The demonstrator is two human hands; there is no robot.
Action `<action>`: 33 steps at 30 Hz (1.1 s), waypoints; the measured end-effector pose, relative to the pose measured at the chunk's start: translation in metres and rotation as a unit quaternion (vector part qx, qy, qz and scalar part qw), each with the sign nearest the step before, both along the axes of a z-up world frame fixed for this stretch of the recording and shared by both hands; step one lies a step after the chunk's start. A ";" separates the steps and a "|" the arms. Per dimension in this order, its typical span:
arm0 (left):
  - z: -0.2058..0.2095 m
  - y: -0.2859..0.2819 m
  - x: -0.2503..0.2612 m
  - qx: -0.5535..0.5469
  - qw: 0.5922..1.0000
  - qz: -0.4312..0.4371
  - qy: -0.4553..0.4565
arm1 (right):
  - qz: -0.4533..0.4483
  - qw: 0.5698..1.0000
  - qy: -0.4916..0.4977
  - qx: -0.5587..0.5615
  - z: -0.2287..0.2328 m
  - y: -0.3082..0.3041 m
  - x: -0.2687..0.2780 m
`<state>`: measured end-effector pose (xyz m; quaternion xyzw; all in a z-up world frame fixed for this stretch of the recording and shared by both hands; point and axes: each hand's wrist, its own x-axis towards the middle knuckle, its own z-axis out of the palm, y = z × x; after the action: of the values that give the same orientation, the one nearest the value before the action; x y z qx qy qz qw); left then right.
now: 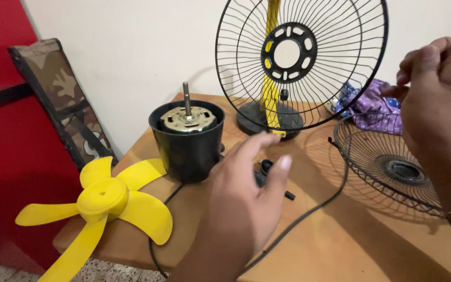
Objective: The person assembles a table fan by inserting the motor into the front cage, aligning the shaft, and securing it with a screw using a screwdriver. The fan blade and rear cage remain disassembled on the table.
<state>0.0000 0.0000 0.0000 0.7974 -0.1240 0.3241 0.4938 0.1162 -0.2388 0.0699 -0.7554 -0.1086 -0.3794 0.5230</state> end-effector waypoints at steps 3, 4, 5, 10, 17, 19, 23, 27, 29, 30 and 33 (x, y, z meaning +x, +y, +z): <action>-0.008 0.013 -0.029 -0.036 0.992 -0.004 -0.118 | -0.013 0.999 -0.031 0.014 0.003 0.007 -0.009; -0.008 0.017 -0.035 -0.054 0.992 0.008 -0.110 | -0.036 0.999 0.010 -0.002 0.006 0.010 -0.011; -0.006 0.021 -0.041 -0.073 0.992 0.020 -0.104 | -0.058 0.997 0.050 -0.018 0.009 0.018 -0.009; 0.008 0.042 -0.061 -0.117 0.985 0.086 -0.098 | -0.023 0.984 0.171 -0.033 0.015 0.046 -0.008; 0.016 0.067 -0.068 -0.125 0.977 0.156 -0.072 | 0.044 0.971 0.234 0.035 0.019 0.027 0.038; 0.010 0.069 -0.068 -0.134 0.978 0.144 -0.076 | 0.058 0.966 0.248 0.038 0.016 0.019 0.054; 0.006 0.075 -0.066 -0.136 0.975 0.139 -0.106 | 0.081 0.964 0.249 0.036 0.014 0.013 0.083; 0.012 0.095 -0.061 -0.083 0.966 0.221 -0.100 | 0.072 0.964 0.247 0.073 0.008 0.011 0.100; 0.017 0.109 -0.059 -0.113 0.967 0.210 -0.095 | 0.051 0.963 0.254 0.075 0.007 0.011 0.101; 0.019 0.113 -0.059 -0.127 0.966 0.205 -0.094 | 0.043 0.963 0.257 0.074 0.008 0.010 0.100; 0.018 0.118 -0.059 -0.114 0.962 0.233 -0.088 | 0.035 0.962 0.261 0.067 0.013 0.015 0.093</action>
<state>-0.0591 0.1184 0.0182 0.7107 0.0596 0.5112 0.4796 0.2090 -0.2241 0.0830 -0.7874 0.0311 -0.1566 0.5955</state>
